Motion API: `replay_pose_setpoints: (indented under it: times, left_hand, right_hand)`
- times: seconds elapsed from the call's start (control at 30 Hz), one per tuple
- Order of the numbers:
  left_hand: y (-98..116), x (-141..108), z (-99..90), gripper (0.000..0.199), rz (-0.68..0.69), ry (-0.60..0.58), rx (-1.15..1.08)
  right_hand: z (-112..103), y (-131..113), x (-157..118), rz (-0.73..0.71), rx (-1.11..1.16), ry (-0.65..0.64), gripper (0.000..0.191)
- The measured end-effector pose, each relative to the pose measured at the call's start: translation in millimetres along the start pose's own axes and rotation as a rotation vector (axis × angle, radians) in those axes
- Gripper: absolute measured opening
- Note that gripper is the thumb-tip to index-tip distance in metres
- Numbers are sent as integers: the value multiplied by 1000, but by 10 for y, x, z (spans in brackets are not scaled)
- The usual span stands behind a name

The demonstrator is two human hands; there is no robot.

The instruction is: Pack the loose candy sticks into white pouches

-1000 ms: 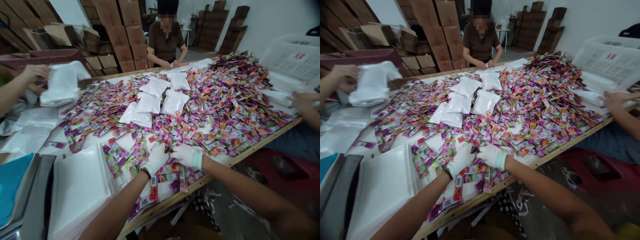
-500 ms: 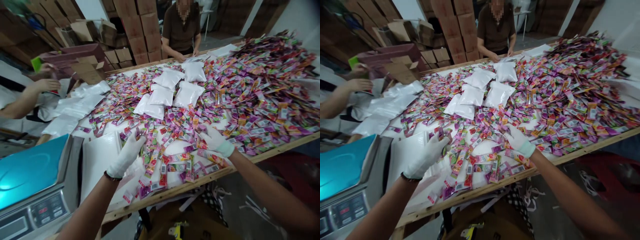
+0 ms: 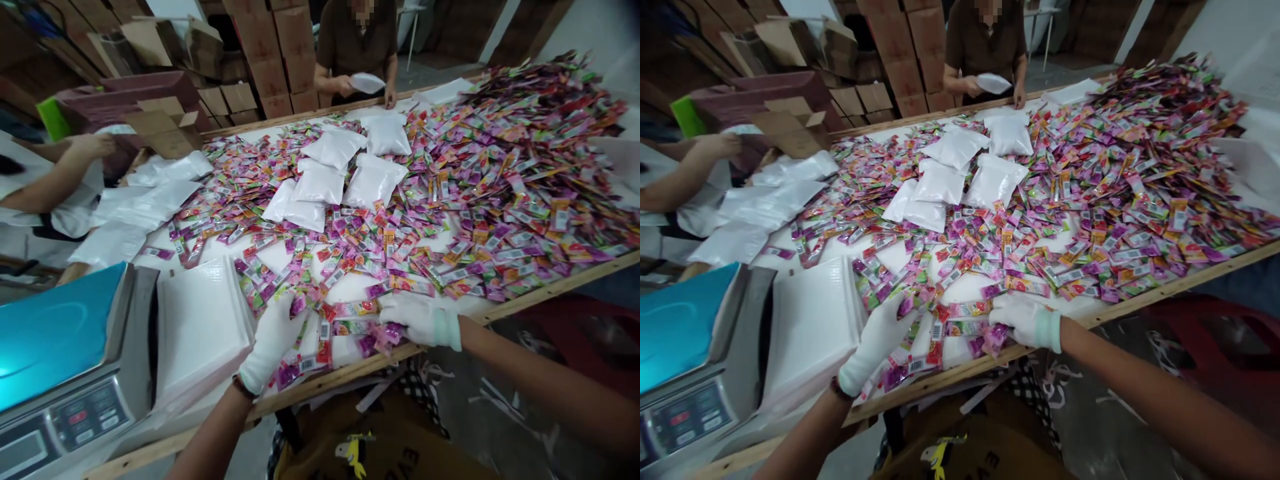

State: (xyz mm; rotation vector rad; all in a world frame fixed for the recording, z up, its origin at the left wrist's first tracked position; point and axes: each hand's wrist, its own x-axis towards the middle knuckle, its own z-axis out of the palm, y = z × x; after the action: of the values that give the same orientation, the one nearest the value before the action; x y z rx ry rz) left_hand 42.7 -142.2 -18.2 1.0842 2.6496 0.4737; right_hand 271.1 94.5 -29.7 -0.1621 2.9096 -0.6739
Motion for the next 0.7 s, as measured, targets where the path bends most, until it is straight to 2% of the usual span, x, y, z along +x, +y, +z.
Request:
replay_pose_setpoints:
  times: [0.1,0.17,0.23,0.3,0.4,0.47,0.53,0.6,0.7]
  left_hand:
    - [-175,-24,-195,9,36,139,-200]
    - [-228,-25,-277,7,15,166,-349]
    - [-187,-11,-272,8,-39,156,-424]
    - [-74,16,-181,13,-95,124,-375]
    - [108,53,22,23,-136,-5,-139]
    - [168,55,112,20,-157,-94,3]
    - [167,26,111,16,-144,-132,25]
    - [126,-28,15,16,-51,-131,-124]
    - [57,-99,-226,15,7,-122,-614]
  right_hand:
    - [-73,21,-25,32,60,180,36]
    - [-105,-13,39,113,120,295,36]
    - [-101,-84,195,206,172,341,37]
    - [-54,-170,415,258,165,318,37]
    - [77,-259,730,310,65,205,41]
    - [155,-268,837,365,13,103,42]
    - [171,-245,828,388,-2,53,38]
    - [100,-205,728,389,-22,78,36]
    - [-121,-128,539,368,67,145,34]
